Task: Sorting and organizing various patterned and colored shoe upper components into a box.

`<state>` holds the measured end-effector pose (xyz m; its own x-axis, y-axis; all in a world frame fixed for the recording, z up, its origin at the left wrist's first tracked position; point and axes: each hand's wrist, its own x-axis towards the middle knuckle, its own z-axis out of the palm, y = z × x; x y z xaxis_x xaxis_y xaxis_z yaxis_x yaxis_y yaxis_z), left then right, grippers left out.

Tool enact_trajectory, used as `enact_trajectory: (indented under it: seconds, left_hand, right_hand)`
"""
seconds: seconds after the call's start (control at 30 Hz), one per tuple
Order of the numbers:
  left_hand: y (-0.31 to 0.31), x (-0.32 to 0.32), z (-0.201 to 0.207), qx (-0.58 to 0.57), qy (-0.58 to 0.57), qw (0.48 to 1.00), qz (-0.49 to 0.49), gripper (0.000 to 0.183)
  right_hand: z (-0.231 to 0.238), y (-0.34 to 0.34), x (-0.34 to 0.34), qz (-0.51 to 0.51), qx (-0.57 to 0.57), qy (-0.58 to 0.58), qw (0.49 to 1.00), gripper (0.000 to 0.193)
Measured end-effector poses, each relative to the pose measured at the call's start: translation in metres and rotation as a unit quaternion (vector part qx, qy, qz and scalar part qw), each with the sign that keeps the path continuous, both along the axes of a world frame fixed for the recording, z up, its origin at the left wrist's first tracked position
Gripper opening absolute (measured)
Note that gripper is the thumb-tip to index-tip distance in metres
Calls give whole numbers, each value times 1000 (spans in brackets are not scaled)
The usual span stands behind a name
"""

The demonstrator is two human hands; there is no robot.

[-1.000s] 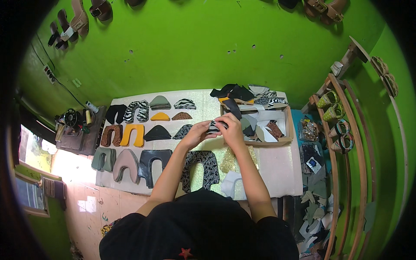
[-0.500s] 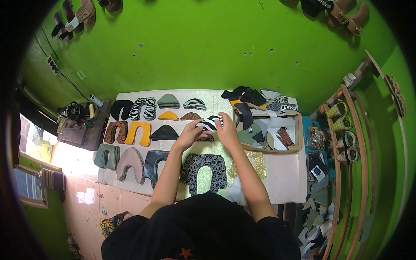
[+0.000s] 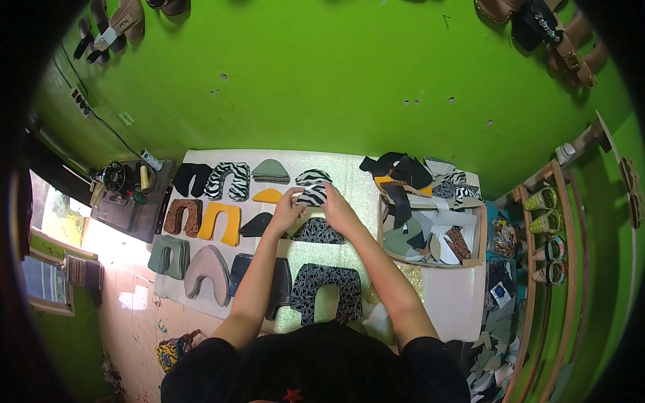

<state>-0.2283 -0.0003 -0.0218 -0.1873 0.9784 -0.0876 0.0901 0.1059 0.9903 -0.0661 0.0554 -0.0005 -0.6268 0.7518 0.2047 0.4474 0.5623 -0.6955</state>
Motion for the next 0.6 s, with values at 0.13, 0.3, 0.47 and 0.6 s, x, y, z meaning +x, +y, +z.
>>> enact_trajectory:
  seconds: [0.13, 0.3, 0.47, 0.6]
  left_hand:
    - [30, -17, -7, 55, 111, 991, 56, 38]
    - [61, -17, -7, 106, 432, 892, 84, 43]
    - [77, -22, -14, 58, 605, 791, 65, 21]
    - [87, -24, -16, 46, 679, 732, 23, 13]
  right_hand:
    - [-1, 29, -23, -76, 14, 61, 995, 50]
    - [-29, 67, -39, -122, 35, 79, 989, 37]
    - [-50, 79, -50, -139, 10, 11, 990, 34]
    - [-56, 79, -52, -144, -5, -48, 988, 34]
